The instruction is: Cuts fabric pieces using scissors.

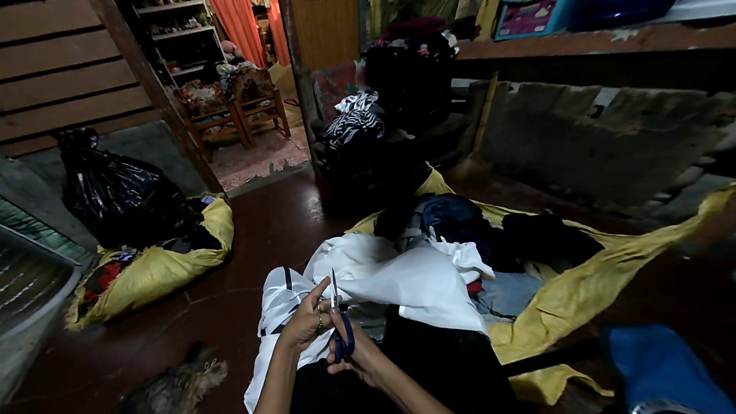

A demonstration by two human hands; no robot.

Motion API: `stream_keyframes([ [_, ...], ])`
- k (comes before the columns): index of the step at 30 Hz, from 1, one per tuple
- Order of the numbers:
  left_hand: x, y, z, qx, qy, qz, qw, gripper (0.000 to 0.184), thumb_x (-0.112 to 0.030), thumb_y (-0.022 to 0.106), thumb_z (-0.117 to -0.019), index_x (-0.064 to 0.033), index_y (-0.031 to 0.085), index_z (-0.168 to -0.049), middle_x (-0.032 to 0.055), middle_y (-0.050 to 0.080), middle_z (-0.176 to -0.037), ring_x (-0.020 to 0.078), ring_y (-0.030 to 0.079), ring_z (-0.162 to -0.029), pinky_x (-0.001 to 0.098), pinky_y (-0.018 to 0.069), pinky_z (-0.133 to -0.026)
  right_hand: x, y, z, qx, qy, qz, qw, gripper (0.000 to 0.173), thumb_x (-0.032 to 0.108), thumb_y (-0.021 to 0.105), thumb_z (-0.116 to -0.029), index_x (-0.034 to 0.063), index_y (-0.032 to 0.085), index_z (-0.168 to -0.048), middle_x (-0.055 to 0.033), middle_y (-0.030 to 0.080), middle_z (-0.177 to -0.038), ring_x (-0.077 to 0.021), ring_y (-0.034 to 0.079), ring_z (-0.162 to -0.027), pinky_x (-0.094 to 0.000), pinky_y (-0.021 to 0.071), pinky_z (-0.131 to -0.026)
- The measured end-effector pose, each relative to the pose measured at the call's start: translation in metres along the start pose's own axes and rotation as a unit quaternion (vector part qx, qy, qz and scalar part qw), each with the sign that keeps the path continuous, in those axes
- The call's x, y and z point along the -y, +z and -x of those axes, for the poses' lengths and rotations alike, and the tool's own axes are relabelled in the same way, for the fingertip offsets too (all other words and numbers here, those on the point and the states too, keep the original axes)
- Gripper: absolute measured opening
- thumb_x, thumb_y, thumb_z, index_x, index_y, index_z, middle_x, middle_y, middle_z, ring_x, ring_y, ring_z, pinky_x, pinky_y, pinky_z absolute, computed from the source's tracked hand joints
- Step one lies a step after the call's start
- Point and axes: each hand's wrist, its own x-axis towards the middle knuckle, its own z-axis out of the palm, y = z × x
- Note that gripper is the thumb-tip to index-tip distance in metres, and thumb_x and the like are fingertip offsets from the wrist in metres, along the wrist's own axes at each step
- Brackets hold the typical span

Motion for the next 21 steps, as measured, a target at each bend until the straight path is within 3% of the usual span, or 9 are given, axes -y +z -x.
stream_keyframes([
  [14,0.002,0.000,-0.001,0.004,-0.012,-0.014,1.000,0.104,-0.004,0.072,-0.0806,-0.0046,0.008,-0.162,0.0155,0.067,-0.123,0.0175,0.071,-0.091,0.0331,0.0604,-0.079,0.000,-0.001,0.000,-0.028,-0.008,-0.010,1.000,0.048,0.050,0.044,-0.1083,0.0055,0.056,-0.094,-0.0043,0.056,-0.066,-0.0198,0.063,-0.054,-0.0401,0.0607,-0.053],
  [17,-0.001,0.000,-0.002,-0.012,0.001,-0.026,1.000,0.099,-0.002,0.069,-0.0793,-0.0042,0.014,-0.161,0.0163,0.068,-0.123,0.0163,0.070,-0.088,0.0316,0.0587,-0.075,0.003,-0.003,-0.001,-0.043,-0.027,-0.018,0.999,0.045,0.047,0.044,-0.1092,0.0042,0.056,-0.103,-0.0053,0.057,-0.069,-0.0204,0.064,-0.057,-0.0397,0.0612,-0.055],
  [19,-0.006,0.001,0.000,-0.035,0.005,-0.022,0.999,0.095,0.002,0.066,-0.0768,-0.0067,0.022,-0.160,0.0190,0.060,-0.139,0.0222,0.070,-0.101,0.0361,0.0598,-0.080,0.005,-0.007,-0.006,-0.066,-0.051,-0.027,0.996,0.043,0.044,0.046,-0.1092,0.0031,0.057,-0.109,-0.0070,0.060,-0.074,-0.0202,0.065,-0.061,-0.0372,0.0599,-0.056],
  [21,-0.011,0.000,0.001,-0.035,0.013,-0.016,0.999,0.096,0.003,0.067,-0.0747,-0.0119,0.027,-0.160,0.0165,0.043,-0.155,0.0262,0.066,-0.113,0.0407,0.0597,-0.085,0.008,-0.014,-0.013,-0.067,-0.078,-0.030,0.994,0.040,0.040,0.054,-0.1073,0.0022,0.057,-0.120,-0.0091,0.065,-0.081,-0.0196,0.066,-0.066,-0.0334,0.0570,-0.057],
])
